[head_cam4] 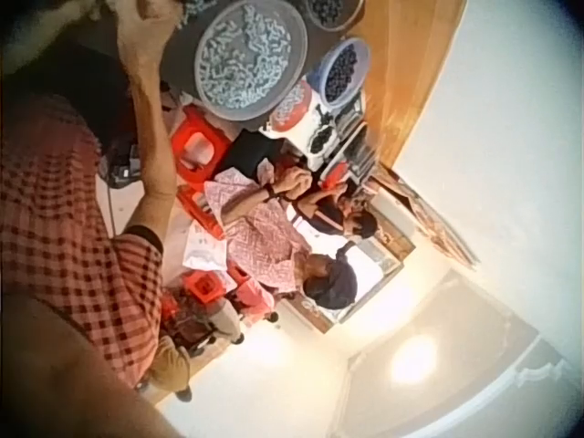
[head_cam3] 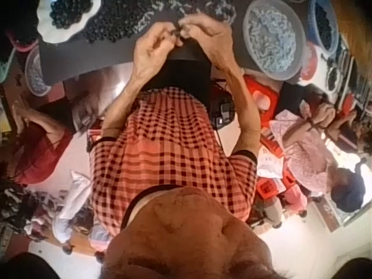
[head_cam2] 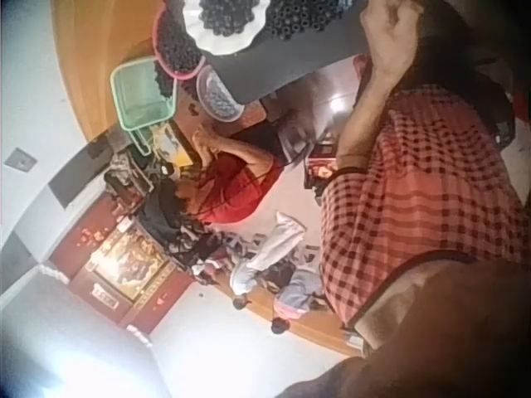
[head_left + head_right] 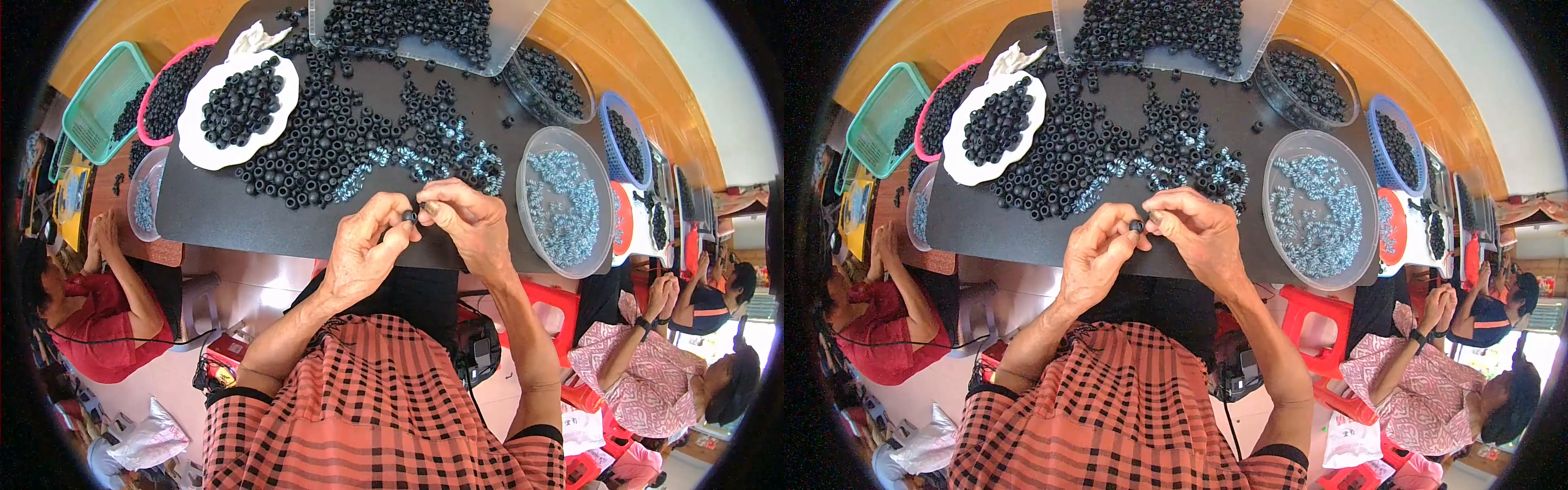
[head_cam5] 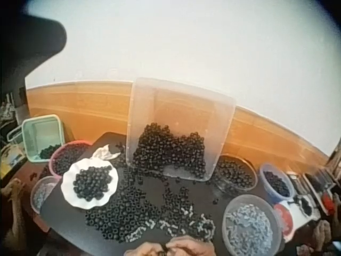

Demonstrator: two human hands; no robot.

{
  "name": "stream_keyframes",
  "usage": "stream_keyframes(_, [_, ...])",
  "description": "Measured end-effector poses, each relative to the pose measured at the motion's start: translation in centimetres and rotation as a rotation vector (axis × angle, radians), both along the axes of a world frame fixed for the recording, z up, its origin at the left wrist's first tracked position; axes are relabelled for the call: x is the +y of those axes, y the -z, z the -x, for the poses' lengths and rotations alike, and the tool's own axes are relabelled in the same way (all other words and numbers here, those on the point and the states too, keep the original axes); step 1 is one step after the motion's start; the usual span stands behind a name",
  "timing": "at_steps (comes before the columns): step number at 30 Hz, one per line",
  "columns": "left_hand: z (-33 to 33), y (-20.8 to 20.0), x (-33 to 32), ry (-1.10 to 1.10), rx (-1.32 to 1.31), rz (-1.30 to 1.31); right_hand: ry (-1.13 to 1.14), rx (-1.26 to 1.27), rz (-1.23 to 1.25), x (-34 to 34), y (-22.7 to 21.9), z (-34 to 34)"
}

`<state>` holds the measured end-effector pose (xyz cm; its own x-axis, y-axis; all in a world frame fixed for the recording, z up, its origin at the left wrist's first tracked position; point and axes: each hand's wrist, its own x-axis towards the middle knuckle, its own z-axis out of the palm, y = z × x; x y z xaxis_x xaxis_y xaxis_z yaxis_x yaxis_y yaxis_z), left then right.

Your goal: The person assembles small parts by picking up black rings and inserting metal coils into them by hand.

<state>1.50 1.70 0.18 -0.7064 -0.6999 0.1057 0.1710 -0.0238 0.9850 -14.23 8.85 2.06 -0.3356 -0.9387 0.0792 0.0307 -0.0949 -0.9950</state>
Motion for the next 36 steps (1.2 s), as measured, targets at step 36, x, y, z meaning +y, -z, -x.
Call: stream_keyframes(36, [0.1,-0.2,0.1,-0.017,-0.037,0.037,-0.058,-0.019,0.137,0.6,0.1,-0.9])
